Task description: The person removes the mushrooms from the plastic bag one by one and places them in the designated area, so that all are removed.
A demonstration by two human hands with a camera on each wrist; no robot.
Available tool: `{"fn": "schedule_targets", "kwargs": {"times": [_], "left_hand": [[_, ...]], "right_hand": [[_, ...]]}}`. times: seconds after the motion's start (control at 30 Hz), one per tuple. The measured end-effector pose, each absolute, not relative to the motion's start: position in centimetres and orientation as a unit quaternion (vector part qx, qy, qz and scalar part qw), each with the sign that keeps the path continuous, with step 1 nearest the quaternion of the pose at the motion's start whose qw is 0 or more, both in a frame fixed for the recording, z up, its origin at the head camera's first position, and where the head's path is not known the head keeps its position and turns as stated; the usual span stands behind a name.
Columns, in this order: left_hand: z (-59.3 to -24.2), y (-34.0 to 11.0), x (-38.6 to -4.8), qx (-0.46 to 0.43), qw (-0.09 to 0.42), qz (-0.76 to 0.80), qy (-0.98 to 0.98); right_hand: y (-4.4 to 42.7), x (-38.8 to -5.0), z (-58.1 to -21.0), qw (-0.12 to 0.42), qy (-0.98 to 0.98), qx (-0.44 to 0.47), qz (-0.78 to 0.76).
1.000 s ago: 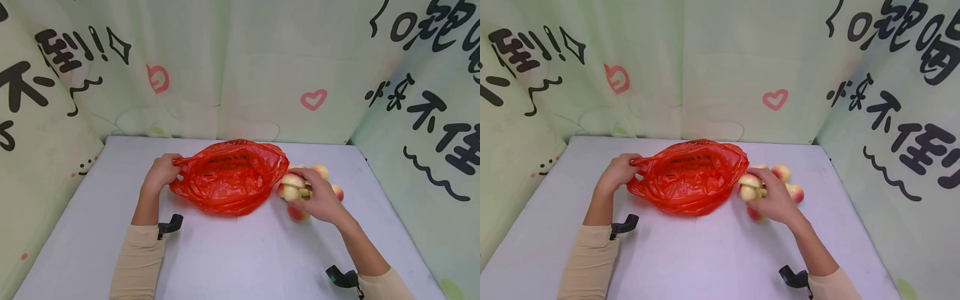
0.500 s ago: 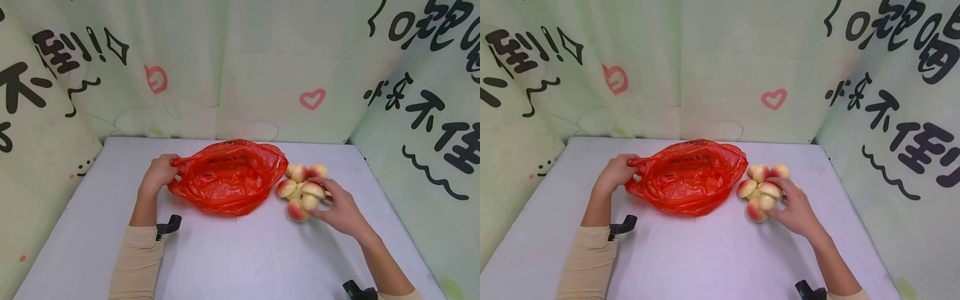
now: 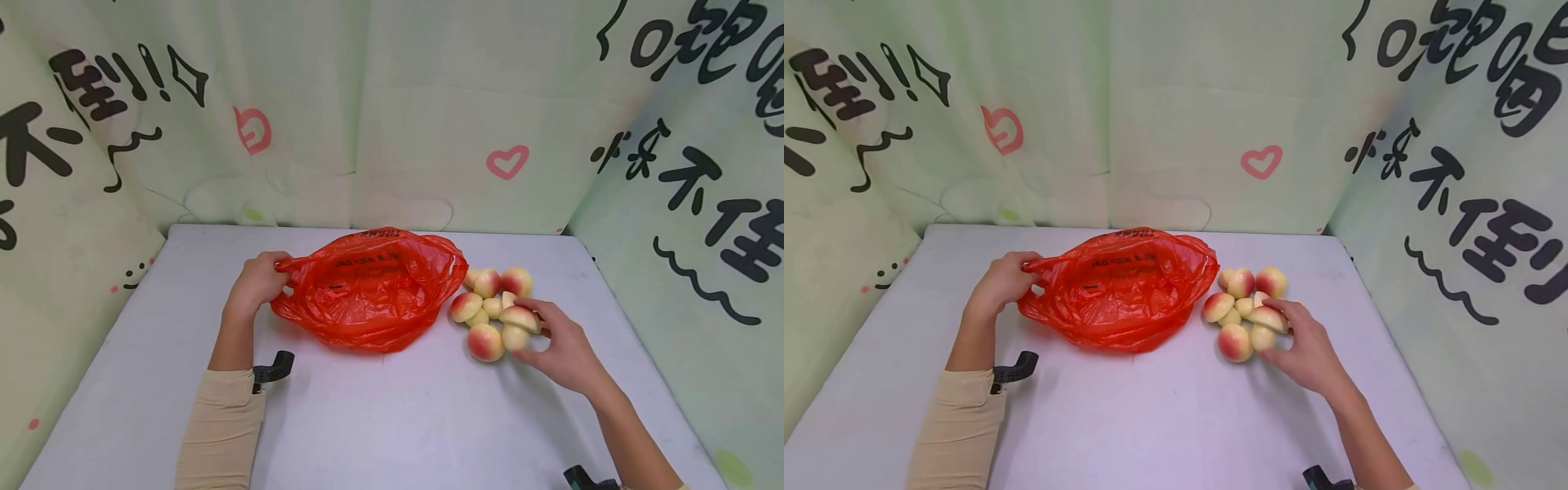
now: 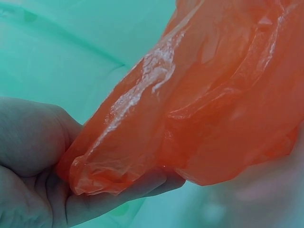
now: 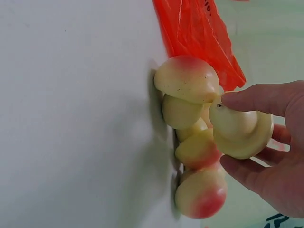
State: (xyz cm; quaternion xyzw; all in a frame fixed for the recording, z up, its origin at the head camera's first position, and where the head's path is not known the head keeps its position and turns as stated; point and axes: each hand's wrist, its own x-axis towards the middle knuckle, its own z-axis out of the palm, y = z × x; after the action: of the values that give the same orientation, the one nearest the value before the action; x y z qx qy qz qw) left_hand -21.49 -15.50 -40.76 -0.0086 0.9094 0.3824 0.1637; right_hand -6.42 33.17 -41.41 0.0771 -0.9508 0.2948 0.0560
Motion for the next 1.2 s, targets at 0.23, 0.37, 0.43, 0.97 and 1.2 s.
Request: {"fn": "schedule_targets", "kwargs": {"times": [0.23, 0.37, 0.43, 0.97, 1.2], "left_hand": [[-40.7, -15.5, -21.4, -0.010, 0.163, 0.382, 0.910], [-40.7, -15.6, -21.3, -0.011, 0.165, 0.384, 0.908], [-40.7, -15.6, -21.3, -0.012, 0.165, 0.384, 0.908], [-40.7, -15.4, -21.5, -0.018, 0.164, 0.388, 0.907], [-40.8, -15.4, -21.5, -0.018, 0.162, 0.390, 0.906]], "right_hand": [[33.9, -5.9, -42.0, 0.030, -0.959, 0.061, 0.277], [34.0, -6.0, -42.3, 0.020, -0.961, 0.053, 0.272], [34.0, -6.1, -42.5, 0.021, -0.960, 0.053, 0.273], [33.8, -6.1, -43.7, 0.044, -0.965, 0.059, 0.253], [33.8, -6.1, -44.0, 0.039, -0.964, 0.053, 0.259]]}}
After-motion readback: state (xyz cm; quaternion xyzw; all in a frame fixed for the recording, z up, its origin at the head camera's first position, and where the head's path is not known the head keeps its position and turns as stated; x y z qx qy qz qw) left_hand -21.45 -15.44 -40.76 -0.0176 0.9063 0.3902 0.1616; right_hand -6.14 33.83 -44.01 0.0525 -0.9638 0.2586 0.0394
